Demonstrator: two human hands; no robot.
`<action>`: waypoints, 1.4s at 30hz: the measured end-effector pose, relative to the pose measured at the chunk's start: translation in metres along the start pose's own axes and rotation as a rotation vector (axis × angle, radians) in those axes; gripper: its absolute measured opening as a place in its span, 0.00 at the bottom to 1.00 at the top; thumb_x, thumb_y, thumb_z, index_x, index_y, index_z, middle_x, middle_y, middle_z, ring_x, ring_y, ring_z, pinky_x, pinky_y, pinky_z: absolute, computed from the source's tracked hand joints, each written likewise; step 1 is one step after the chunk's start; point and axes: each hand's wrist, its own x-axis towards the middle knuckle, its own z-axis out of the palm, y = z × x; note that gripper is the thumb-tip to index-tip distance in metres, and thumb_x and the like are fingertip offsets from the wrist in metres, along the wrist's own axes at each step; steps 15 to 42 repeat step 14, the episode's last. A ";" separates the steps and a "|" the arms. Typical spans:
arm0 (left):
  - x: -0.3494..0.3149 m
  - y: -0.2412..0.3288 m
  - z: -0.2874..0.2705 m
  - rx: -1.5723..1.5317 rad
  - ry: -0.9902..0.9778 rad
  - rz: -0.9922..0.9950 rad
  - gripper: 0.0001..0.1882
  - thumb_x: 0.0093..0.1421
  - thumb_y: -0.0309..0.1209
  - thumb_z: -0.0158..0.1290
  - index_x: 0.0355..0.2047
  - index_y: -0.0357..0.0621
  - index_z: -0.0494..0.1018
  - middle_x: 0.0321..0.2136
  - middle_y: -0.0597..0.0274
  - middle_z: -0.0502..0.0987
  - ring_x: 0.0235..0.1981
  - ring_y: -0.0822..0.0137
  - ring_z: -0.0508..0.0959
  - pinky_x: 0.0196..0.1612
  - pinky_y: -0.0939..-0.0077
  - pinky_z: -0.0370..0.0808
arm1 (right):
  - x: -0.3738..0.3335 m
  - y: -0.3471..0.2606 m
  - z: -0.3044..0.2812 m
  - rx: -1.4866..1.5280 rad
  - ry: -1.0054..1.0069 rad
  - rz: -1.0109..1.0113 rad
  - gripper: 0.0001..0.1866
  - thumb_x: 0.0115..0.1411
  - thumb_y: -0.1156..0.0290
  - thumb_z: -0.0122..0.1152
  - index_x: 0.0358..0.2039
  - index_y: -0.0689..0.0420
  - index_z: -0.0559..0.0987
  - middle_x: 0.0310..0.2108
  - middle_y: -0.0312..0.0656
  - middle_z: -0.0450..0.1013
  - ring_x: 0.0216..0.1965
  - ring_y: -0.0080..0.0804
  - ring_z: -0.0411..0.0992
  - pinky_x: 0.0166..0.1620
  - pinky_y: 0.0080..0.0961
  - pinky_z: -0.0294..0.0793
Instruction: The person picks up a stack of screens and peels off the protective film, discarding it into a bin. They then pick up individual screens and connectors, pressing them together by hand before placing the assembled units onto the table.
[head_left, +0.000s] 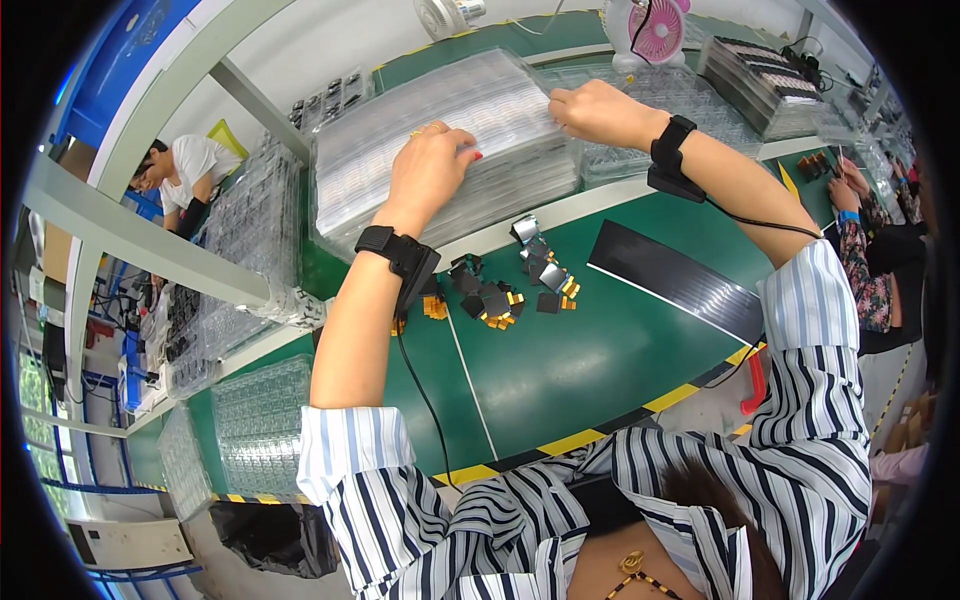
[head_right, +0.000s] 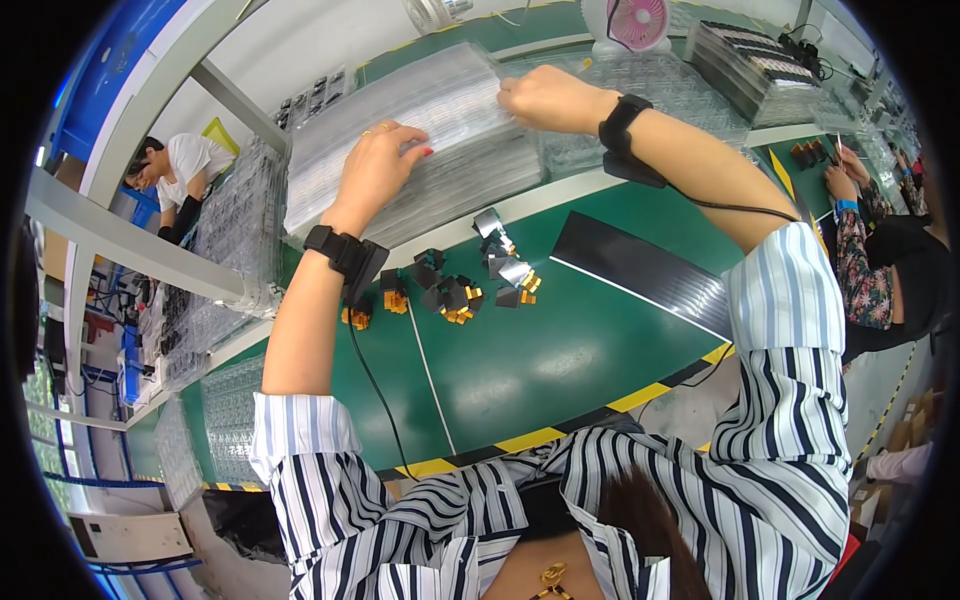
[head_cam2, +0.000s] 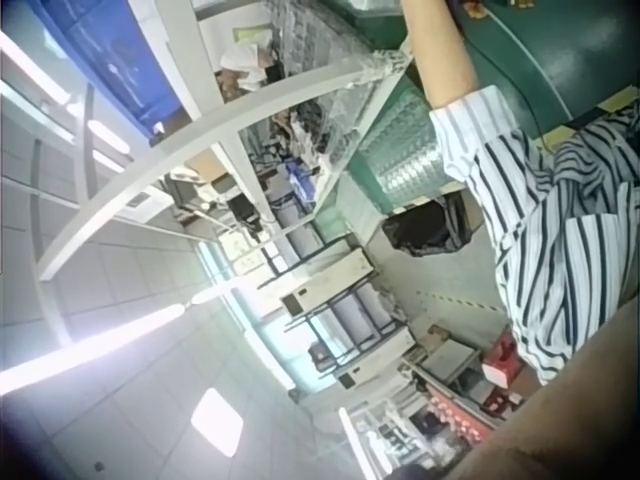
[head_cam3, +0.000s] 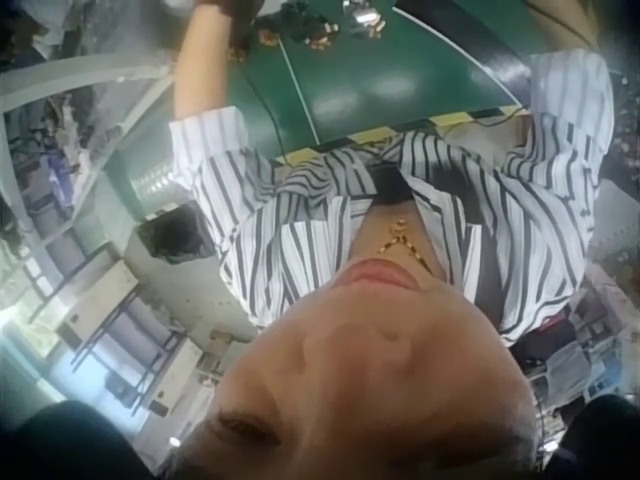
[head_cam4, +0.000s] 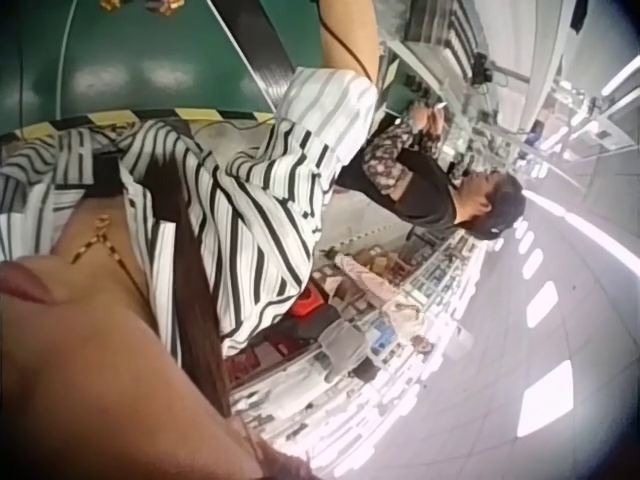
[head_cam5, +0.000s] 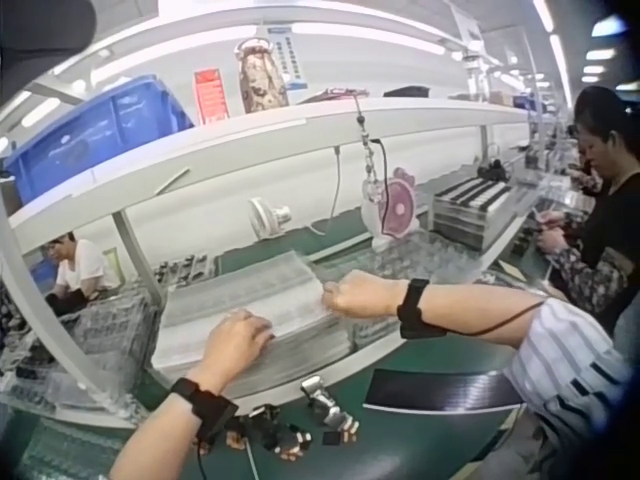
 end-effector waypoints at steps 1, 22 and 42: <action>0.000 0.000 0.001 -0.004 0.010 0.007 0.11 0.50 0.33 0.56 0.36 0.48 0.76 0.34 0.56 0.74 0.37 0.54 0.74 0.40 0.64 0.72 | 0.000 0.000 0.000 0.017 0.042 0.016 0.06 0.49 0.71 0.56 0.24 0.59 0.72 0.27 0.45 0.71 0.28 0.45 0.72 0.32 0.37 0.71; 0.020 0.005 -0.012 0.065 0.119 -0.287 0.18 0.49 0.32 0.57 0.43 0.48 0.73 0.40 0.50 0.74 0.41 0.53 0.74 0.37 0.61 0.73 | 0.035 -0.011 -0.043 0.673 0.476 0.400 0.13 0.57 0.64 0.58 0.37 0.59 0.73 0.26 0.34 0.74 0.26 0.24 0.70 0.34 0.18 0.69; 0.020 0.005 -0.012 0.065 0.119 -0.287 0.18 0.49 0.32 0.57 0.43 0.48 0.73 0.40 0.50 0.74 0.41 0.53 0.74 0.37 0.61 0.73 | 0.035 -0.011 -0.043 0.673 0.476 0.400 0.13 0.57 0.64 0.58 0.37 0.59 0.73 0.26 0.34 0.74 0.26 0.24 0.70 0.34 0.18 0.69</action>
